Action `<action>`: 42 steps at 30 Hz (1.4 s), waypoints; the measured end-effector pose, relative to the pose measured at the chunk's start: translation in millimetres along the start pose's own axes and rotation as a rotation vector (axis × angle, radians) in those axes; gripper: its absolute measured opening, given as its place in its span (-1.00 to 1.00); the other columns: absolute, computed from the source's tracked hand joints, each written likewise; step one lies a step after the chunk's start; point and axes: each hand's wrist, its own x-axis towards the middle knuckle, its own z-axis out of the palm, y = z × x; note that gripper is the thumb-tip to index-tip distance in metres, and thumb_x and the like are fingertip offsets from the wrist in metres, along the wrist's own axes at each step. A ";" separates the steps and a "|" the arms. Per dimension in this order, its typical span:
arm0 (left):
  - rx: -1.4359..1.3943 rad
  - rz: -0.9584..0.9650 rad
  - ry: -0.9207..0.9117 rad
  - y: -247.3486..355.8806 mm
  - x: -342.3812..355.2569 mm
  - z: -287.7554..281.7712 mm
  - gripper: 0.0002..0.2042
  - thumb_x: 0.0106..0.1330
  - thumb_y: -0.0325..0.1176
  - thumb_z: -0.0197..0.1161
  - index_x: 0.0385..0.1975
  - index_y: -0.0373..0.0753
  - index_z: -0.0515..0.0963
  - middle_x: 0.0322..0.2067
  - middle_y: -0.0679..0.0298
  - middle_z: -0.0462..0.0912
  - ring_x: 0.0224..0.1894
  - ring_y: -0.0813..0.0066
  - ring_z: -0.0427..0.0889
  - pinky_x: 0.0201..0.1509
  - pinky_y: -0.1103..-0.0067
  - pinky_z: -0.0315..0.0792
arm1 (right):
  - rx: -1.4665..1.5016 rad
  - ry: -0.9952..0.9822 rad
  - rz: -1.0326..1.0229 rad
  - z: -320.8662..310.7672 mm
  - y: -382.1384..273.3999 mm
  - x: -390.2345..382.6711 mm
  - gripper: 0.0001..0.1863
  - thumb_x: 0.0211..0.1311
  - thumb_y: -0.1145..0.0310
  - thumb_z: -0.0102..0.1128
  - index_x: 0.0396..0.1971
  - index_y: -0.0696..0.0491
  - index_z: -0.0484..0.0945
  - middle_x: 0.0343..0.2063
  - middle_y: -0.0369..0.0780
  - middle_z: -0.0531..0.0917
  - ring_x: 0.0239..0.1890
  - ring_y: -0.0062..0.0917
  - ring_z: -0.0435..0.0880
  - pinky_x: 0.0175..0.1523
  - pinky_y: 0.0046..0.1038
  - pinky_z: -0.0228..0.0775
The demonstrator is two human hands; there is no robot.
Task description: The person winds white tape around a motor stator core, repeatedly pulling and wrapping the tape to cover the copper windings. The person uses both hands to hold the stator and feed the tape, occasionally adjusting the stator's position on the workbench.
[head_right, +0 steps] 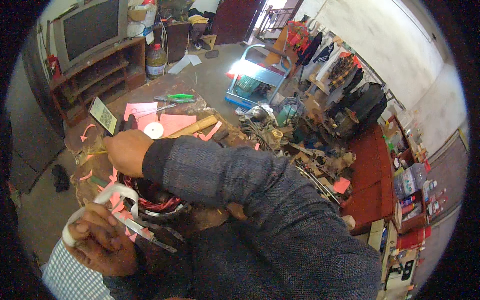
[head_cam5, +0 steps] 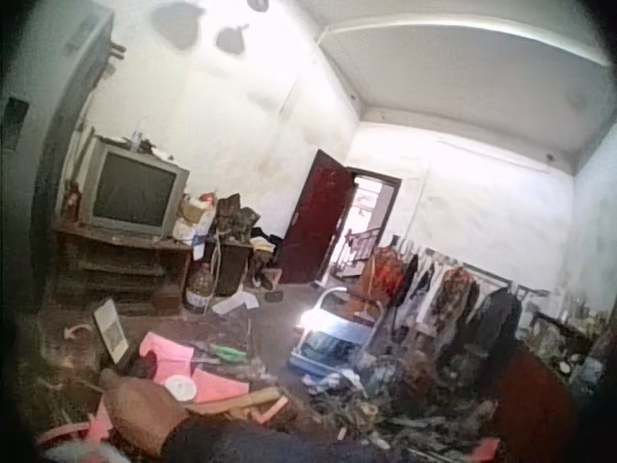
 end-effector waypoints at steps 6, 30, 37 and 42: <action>0.191 0.057 -0.254 27.4 0.8 39.4 -0.79 0.60 -0.24 0.06 -0.14 -0.27 0.49 -0.67 0.33 0.38 -0.49 0.40 0.41 -0.35 0.43 0.37 | 0.024 0.059 -0.048 10.7 8.8 3.5 -0.80 0.34 0.35 0.08 -0.28 0.16 0.61 -0.43 0.10 0.71 -0.29 0.11 0.73 -0.12 0.08 0.53; 0.393 0.574 -1.178 76.2 -74.8 220.6 -0.75 0.23 -0.37 0.29 -0.13 -0.31 0.67 -0.37 0.31 0.61 -0.33 0.45 0.66 -0.15 0.49 0.53 | 0.596 -0.662 -0.011 -133.6 -4.7 -176.0 -0.38 0.48 -0.15 0.15 -0.44 0.18 0.70 -0.63 -0.25 0.62 -0.58 -0.54 0.53 -0.44 -0.35 0.37; 0.524 0.532 -1.399 55.9 -118.5 239.1 -0.64 0.17 -0.31 0.29 -0.01 -0.24 0.65 -0.23 0.24 0.70 -0.16 0.36 0.70 0.08 0.33 0.56 | 0.589 -0.737 -0.051 -139.3 8.0 -208.1 -0.51 0.46 0.00 0.26 -0.27 0.24 0.67 -0.56 -0.23 0.60 -0.50 -0.56 0.57 -0.37 -0.36 0.43; 0.596 0.463 -1.364 42.3 -138.3 232.5 -0.57 0.36 -0.06 0.25 0.06 -0.24 0.63 -0.07 0.07 0.72 0.01 0.10 0.71 0.28 0.17 0.44 | 0.581 -0.574 -0.283 -150.6 29.5 -226.7 -0.60 0.45 0.11 0.28 -0.24 0.23 0.67 -0.48 -0.17 0.66 -0.39 -0.51 0.61 -0.29 -0.39 0.44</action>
